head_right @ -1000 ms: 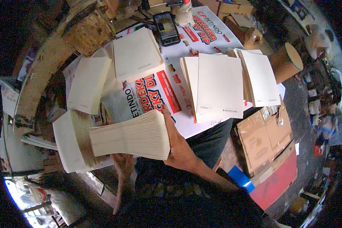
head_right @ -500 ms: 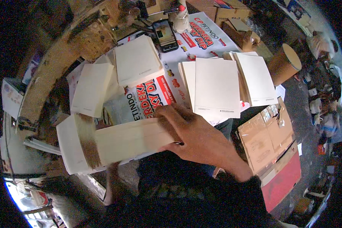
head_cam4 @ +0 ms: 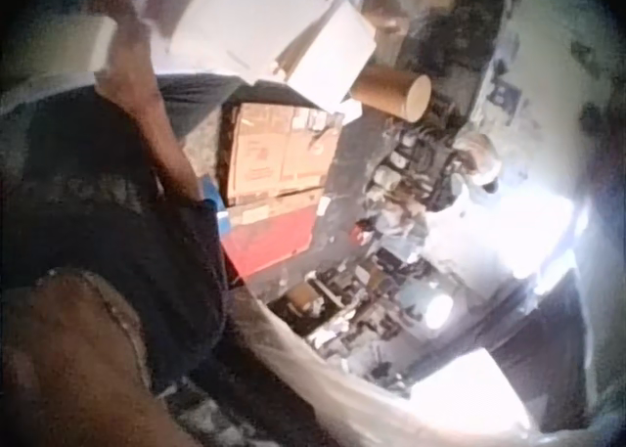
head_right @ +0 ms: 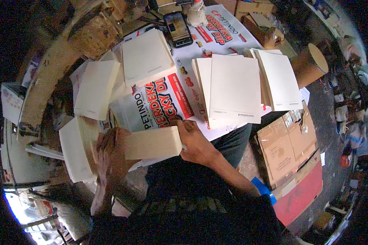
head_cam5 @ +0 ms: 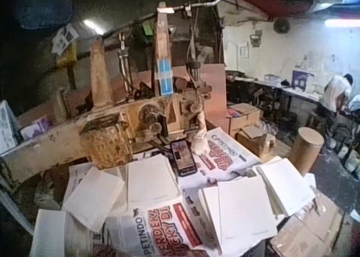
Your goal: The person sorts stacks of paper items by hand, picking them up from a table and checking the edges of the stacks.
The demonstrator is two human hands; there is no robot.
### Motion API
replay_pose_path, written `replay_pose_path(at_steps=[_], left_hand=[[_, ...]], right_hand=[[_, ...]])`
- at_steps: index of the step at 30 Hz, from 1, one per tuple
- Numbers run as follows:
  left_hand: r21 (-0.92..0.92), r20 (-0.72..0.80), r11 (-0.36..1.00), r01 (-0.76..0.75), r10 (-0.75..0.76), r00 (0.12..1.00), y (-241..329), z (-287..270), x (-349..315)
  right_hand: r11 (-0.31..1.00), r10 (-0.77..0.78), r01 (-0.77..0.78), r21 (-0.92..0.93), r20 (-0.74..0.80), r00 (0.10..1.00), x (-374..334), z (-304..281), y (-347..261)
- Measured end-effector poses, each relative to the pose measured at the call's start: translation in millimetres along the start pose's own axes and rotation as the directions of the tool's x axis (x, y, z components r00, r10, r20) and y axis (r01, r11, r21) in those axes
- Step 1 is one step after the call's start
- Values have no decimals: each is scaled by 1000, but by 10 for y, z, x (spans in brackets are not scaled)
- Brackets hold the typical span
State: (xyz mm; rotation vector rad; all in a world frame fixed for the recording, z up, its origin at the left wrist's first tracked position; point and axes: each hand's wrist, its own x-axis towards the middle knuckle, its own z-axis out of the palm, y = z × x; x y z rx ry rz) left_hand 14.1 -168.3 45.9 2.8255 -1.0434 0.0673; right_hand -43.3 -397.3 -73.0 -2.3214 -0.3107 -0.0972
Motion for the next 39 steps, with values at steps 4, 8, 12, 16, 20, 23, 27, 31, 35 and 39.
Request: replay_pose_path(at_steps=[4, 8, 12, 16, 20, 23, 27, 31, 35, 39], left_hand=[[8, -11, 1000, -17, 17, 1000, 44, 27, -9], [-2, -9, 999, -34, 34, 999, -65, 189, 20], [-294, -178, 955, 37, -93, 980, -207, 118, -108], [-815, -147, 577, 55, -297, 944, -403, 644, -420], [-524, 42, 794, 308, -337, 941, -884, 1928, -726], [-480, -119, 813, 330, -433, 894, -636, 2177, -592], [-624, -421, 781, -37, -296, 857, -362, 1198, -120], [-399, -556, 904, -154, -105, 824, -153, 388, -45], [-3, -169, 917, -399, 393, 904, -57, 474, 84], [-25, -194, 891, -453, 440, 877, -108, 497, 119]], right_hand=[[994, -66, 65, -92, -9, 998, -11, 29, 53], [991, 22, -18, 131, -29, 999, -67, 126, 292], [906, 118, -52, 420, -131, 984, -40, -255, -71], [916, 51, 33, 399, -198, 979, -103, -442, -531], [861, 181, -43, 507, -227, 957, -13, -548, -955], [904, 193, -89, 419, -215, 957, 98, -660, -970], [987, 163, -160, 30, -209, 964, 85, -721, -1053], [956, 206, -235, -175, -169, 964, 17, -600, -1123], [903, 342, -352, -247, -86, 936, 130, -431, -1181], [959, 266, -274, 73, 104, 958, 139, -678, -1003]])
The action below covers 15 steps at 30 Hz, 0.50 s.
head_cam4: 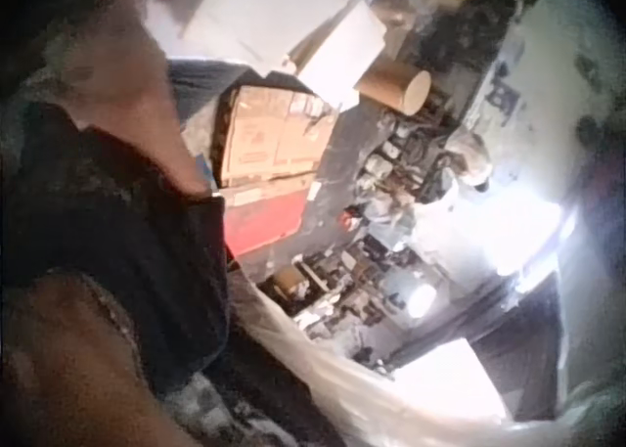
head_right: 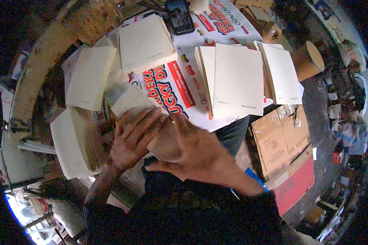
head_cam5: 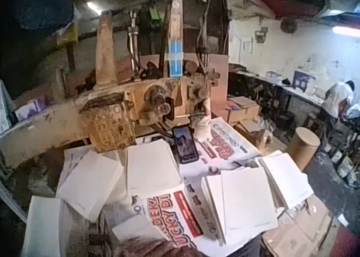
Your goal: The person sorts stacks of paper items by hand, picking them up from a table and checking the edges of the stacks.
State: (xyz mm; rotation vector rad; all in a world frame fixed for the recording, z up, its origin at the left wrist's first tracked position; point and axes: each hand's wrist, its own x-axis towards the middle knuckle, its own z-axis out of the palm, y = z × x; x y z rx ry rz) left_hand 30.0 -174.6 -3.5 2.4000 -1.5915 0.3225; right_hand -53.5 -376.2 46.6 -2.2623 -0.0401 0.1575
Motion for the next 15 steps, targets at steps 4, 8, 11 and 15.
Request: replay_pose_path(at_steps=[4, 8, 11, 15], left_hand=[[-12, 20, 997, 81, -81, 997, 38, -4, 12], [4, -39, 998, 64, -64, 997, 5, 14, 1], [3, -99, 998, 60, -59, 993, -26, 107, -62], [4, -122, 998, 64, -63, 991, -28, 136, -86]], right_hand=[[792, 173, -352, 499, 370, 913, 100, -314, 363], [689, 106, -320, 650, 346, 932, 164, -269, 642], [663, 83, -298, 687, 328, 941, 180, -205, 730], [685, 100, -314, 657, 342, 934, 190, -239, 688]])
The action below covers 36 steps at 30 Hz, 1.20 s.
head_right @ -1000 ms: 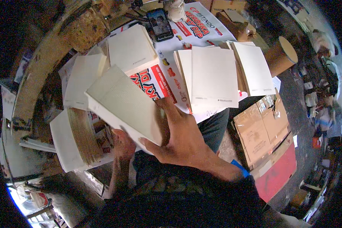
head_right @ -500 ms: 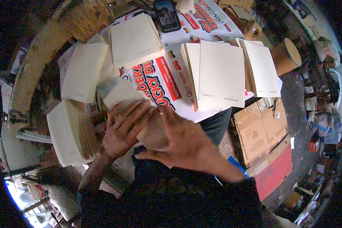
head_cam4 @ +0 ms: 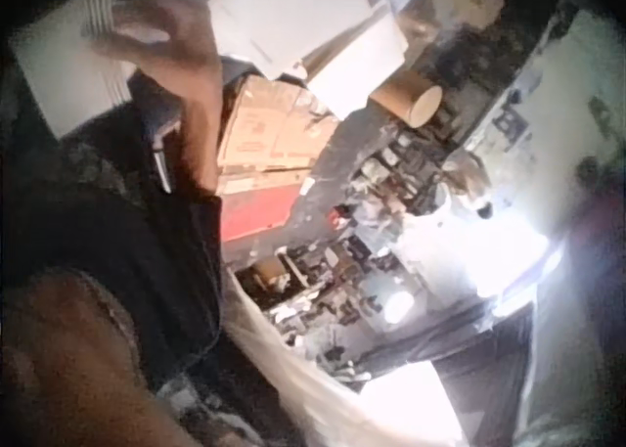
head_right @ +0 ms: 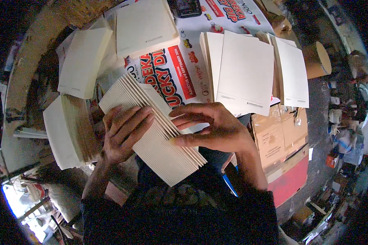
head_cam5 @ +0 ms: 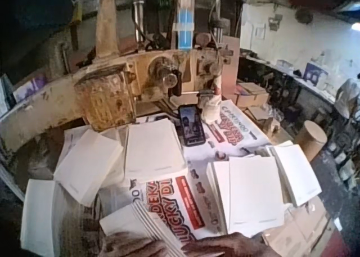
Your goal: The person sorts stacks of paper items by hand, picking them up from a table and checking the edges of the stacks.
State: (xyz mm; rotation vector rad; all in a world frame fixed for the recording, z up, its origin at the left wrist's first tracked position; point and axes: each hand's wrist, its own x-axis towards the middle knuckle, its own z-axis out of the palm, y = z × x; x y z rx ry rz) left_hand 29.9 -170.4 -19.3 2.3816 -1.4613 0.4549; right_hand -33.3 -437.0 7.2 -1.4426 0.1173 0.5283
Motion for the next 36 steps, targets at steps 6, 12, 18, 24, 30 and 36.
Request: replay_pose_path(at_steps=[6, 12, 18, 24, 30, 36], left_hand=[[5, -46, 1000, 7, -7, 999, 23, 21, -14], [-6, -102, 1000, 28, -29, 994, 18, 71, 5], [-4, -132, 1000, 11, -11, 991, -1, 96, 15], [-6, -165, 1000, -5, 4, 986, -20, 115, -4], [-34, -155, 999, 38, -43, 987, -18, 112, -62], [-22, -166, 1000, -10, 6, 986, -43, 125, -26]], right_hand=[[976, -216, 217, -11, -142, 966, -74, 114, -72], [874, -298, 249, -417, -58, 953, -106, 80, 105], [870, -372, 336, -362, -35, 927, -50, 134, 50], [844, -428, 384, -374, -39, 903, -77, 157, 25], [881, -403, 345, -325, -131, 906, -84, 160, -45], [778, -488, 422, -465, -24, 873, -58, 218, -51]])
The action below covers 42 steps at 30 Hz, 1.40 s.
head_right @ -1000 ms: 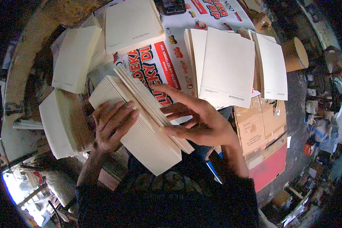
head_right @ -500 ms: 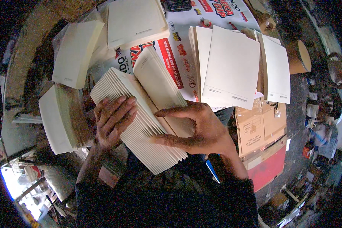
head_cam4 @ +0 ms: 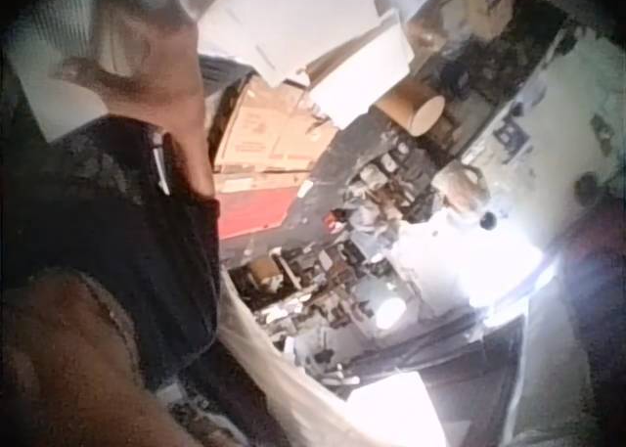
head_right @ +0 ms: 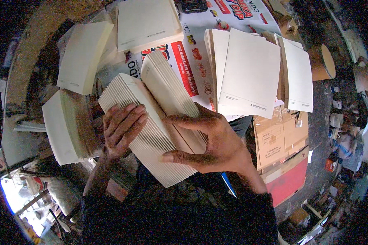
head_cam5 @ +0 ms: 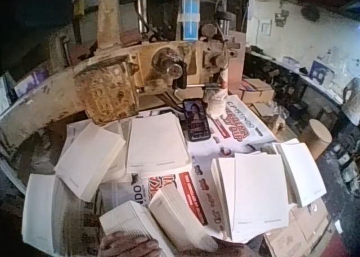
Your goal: The person sorts stacks of paper items by hand, picking them up from a table and checking the edges of the stacks.
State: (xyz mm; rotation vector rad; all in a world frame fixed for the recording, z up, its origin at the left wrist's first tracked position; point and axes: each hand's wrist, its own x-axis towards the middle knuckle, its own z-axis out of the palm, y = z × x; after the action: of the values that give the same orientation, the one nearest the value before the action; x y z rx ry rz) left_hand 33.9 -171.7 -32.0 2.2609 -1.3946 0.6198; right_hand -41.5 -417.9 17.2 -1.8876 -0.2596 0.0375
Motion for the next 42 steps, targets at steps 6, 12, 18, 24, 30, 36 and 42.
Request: replay_pose_path(at_steps=[6, 12, 18, 24, 30, 36, 42], left_hand=[[23, -41, 999, -22, 23, 999, -24, 56, -36], [-15, -89, 1000, 1, -2, 996, -5, 67, -70], [-81, -34, 997, 19, -22, 999, -32, 16, -26], [-44, -64, 999, -14, 11, 998, -33, 40, -39], [30, -85, 999, -26, 28, 996, -44, 70, -115], [-33, -115, 999, 42, -46, 992, -22, 58, -138], [-42, -60, 996, 77, -79, 995, 2, 45, -78]], right_hand=[[999, 19, -19, 46, -1, 1000, -38, 3, 99], [999, -36, 36, -2, 26, 999, -21, -9, 94], [997, 34, -26, -73, 112, 993, -49, -63, 116], [997, -48, 48, -67, -4, 999, -29, 51, 43], [993, -93, 93, -68, 10, 996, -28, 36, 63], [988, 144, -146, 58, 34, 989, -70, 4, 28], [979, -99, 97, -176, 2, 995, -8, 82, -37]])
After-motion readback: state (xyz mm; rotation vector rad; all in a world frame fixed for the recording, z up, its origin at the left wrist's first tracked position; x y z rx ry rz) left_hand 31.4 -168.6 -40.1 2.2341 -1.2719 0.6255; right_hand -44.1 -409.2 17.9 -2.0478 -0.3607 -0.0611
